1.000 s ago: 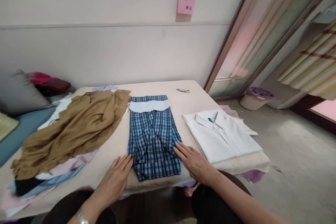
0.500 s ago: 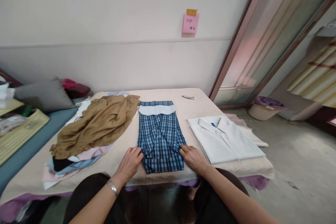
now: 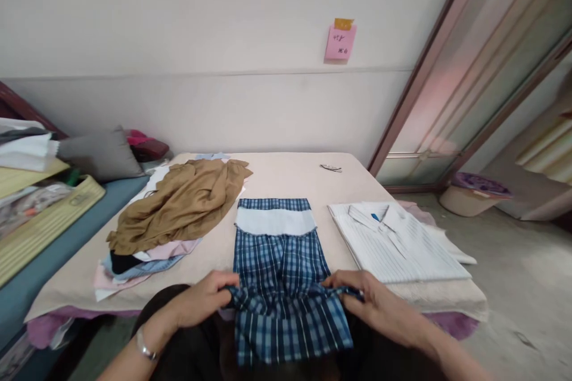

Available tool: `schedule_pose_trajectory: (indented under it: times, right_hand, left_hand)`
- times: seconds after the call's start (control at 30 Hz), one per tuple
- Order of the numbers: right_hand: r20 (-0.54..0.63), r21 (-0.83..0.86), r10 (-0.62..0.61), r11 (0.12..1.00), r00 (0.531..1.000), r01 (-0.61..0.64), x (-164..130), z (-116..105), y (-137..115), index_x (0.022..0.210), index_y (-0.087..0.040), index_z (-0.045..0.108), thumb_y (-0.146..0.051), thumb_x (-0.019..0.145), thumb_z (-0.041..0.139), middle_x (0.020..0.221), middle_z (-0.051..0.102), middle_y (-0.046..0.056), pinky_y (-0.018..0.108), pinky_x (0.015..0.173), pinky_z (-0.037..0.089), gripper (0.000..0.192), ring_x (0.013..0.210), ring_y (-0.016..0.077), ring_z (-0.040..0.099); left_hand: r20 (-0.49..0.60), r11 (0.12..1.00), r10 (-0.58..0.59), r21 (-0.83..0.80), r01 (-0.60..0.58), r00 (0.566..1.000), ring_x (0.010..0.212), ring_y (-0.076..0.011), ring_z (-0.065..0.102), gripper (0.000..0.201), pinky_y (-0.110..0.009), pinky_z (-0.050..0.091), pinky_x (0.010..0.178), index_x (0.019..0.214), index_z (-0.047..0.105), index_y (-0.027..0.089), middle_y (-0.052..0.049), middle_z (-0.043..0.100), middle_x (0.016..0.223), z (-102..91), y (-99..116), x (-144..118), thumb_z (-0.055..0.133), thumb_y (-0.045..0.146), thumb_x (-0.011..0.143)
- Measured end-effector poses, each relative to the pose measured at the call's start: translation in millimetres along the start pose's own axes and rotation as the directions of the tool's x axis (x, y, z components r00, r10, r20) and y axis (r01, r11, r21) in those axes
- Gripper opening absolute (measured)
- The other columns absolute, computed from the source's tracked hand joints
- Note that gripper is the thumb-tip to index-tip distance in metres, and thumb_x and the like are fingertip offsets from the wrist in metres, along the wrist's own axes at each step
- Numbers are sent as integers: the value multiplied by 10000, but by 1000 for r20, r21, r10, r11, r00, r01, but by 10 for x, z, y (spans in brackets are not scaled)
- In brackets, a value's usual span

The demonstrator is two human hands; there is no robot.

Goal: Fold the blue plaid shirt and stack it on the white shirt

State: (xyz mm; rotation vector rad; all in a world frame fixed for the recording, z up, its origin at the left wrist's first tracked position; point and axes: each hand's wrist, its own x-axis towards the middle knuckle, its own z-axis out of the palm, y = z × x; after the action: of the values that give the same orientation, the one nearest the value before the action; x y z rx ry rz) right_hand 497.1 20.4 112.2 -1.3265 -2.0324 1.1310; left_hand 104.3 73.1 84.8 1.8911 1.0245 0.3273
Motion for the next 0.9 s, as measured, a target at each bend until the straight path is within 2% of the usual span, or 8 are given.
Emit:
schedule_pose_trajectory:
  times: [0.07,0.17,0.27,0.33,0.43,0.53,0.73,0.9]
  right_hand:
    - [-37,192,38,981,999,-30,366,-185,18,883,-209,678,-270,879,536,845,676,12,290,770,493,154,820,182,622]
    - [-198,433,124,901,972,-27,1114,-330,307,799,-182,633,-345,842,630,727,633,-14,247,657,455,169,693,143,579]
    - [-288,647,311,760,906,-55,1810,-261,761,818,-175,632,-379,789,700,721,667,8,274,682,499,217,696,164,619]
    - [-260,739,424,666,868,-104,2101,-150,1036,840,-174,640,-403,779,713,732,695,41,322,721,539,248,712,194,655]
    - [-204,776,493,608,846,-167,2252,-25,1286,866,-175,644,-399,781,722,790,728,80,371,770,569,252,745,222,691]
    - [-196,688,480,689,855,-229,2244,-21,1361,928,-174,660,-355,766,740,888,749,92,373,798,576,256,832,236,710]
    - [-304,352,433,879,848,-322,2325,-75,1404,877,-193,674,-286,727,690,845,744,60,338,699,560,178,803,234,696]
    - [-320,467,421,850,849,-245,2318,-144,1257,881,-183,684,-265,692,658,786,729,41,322,674,539,207,742,218,675]
  left_hand:
    - [-31,970,-40,-243,31,999,762,-148,548,129,-254,429,712,745,616,191,15,621,766,-259,19,275,505,224,804]
    - [-228,820,-180,-572,18,957,680,-123,529,111,-232,416,648,750,632,175,16,599,723,-572,-112,863,654,280,723]
    - [-340,650,-398,-760,0,852,577,-109,530,234,-224,418,565,744,624,176,21,603,659,-675,-410,1467,761,324,625]
    - [-357,611,-465,-792,2,810,548,-117,547,280,-231,429,542,721,611,181,11,610,621,-625,-631,1780,759,406,649]
    - [-349,579,-506,-815,11,789,609,-159,621,364,-275,491,592,743,639,171,-43,676,667,-471,-885,2062,733,520,698]
    - [-430,662,-514,-749,24,742,740,-209,685,429,-317,532,685,819,682,147,-84,740,793,-350,-1001,2184,785,536,669]
    - [-543,763,-516,-643,68,662,737,-196,669,357,-297,510,670,846,685,154,-53,741,799,-263,-1019,2267,805,427,651]
    - [-571,777,-475,-630,14,670,728,-183,656,326,-288,507,674,884,692,163,-28,727,803,-294,-912,2275,770,399,673]
